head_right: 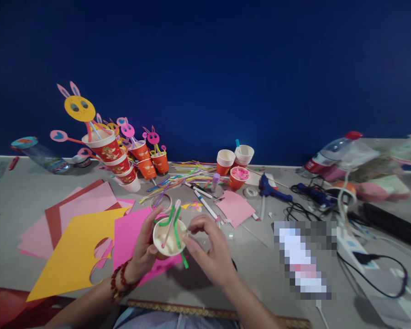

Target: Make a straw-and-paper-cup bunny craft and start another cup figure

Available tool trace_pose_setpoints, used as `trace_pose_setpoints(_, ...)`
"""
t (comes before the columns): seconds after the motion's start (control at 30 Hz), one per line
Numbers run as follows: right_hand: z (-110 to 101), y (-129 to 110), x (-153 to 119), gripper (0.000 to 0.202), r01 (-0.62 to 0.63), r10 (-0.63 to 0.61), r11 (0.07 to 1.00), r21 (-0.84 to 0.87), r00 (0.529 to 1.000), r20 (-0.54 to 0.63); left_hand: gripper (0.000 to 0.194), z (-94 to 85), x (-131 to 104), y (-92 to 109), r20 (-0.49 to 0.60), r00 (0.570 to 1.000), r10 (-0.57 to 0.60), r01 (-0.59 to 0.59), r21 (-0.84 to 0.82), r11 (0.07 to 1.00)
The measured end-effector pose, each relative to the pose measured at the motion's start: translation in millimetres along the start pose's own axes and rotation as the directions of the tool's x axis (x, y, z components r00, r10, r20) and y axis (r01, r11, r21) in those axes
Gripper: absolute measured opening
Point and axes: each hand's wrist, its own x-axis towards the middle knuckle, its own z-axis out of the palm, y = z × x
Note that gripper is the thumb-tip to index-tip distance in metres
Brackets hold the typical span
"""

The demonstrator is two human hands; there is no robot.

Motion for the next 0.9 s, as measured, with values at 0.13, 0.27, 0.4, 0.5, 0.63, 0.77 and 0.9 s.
trace_pose_setpoints(0.13,4.5,-0.6,-18.9,0.012,-0.057,0.057,0.998,0.001,0.995,0.080,0.089,-1.4,-1.7,-5.9,-0.010,0.999,0.042,-0.042,-0.006,0.999)
trace_pose_setpoints(0.27,9.7,-0.3,-25.2,0.016,-0.075,0.072,0.997,0.019,0.991,0.112,0.112,-1.2,-4.8,-12.9,0.026,1.000,0.016,-0.015,-0.030,0.999)
trace_pose_setpoints(0.4,10.1,-1.4,-23.8,0.018,-0.081,0.068,0.992,0.100,0.990,0.123,0.098,-2.4,-7.6,-13.8,-0.052,0.998,0.038,-0.036,0.047,0.998)
trace_pose_setpoints(0.5,9.7,-2.5,-24.5,0.018,-0.080,0.066,0.991,0.105,0.990,0.124,0.100,-2.7,-9.6,-14.0,-0.061,0.998,0.034,-0.033,0.024,0.999)
trace_pose_setpoints(0.63,10.0,-2.1,-26.7,0.018,-0.092,0.083,0.993,0.077,0.989,0.119,0.104,-0.6,-10.7,-13.5,-0.080,0.997,0.000,0.000,0.001,1.000)
trace_pose_setpoints(0.77,11.3,-0.4,-27.3,0.018,-0.084,0.075,0.994,0.072,0.991,0.115,0.097,2.1,-8.5,-9.9,-0.119,0.992,-0.031,0.032,0.000,0.999)
trace_pose_setpoints(0.9,11.7,1.7,-27.8,0.019,-0.057,0.055,0.998,0.015,0.993,0.100,0.094,2.2,-5.8,-5.5,-0.165,0.986,-0.028,0.033,0.029,0.999)
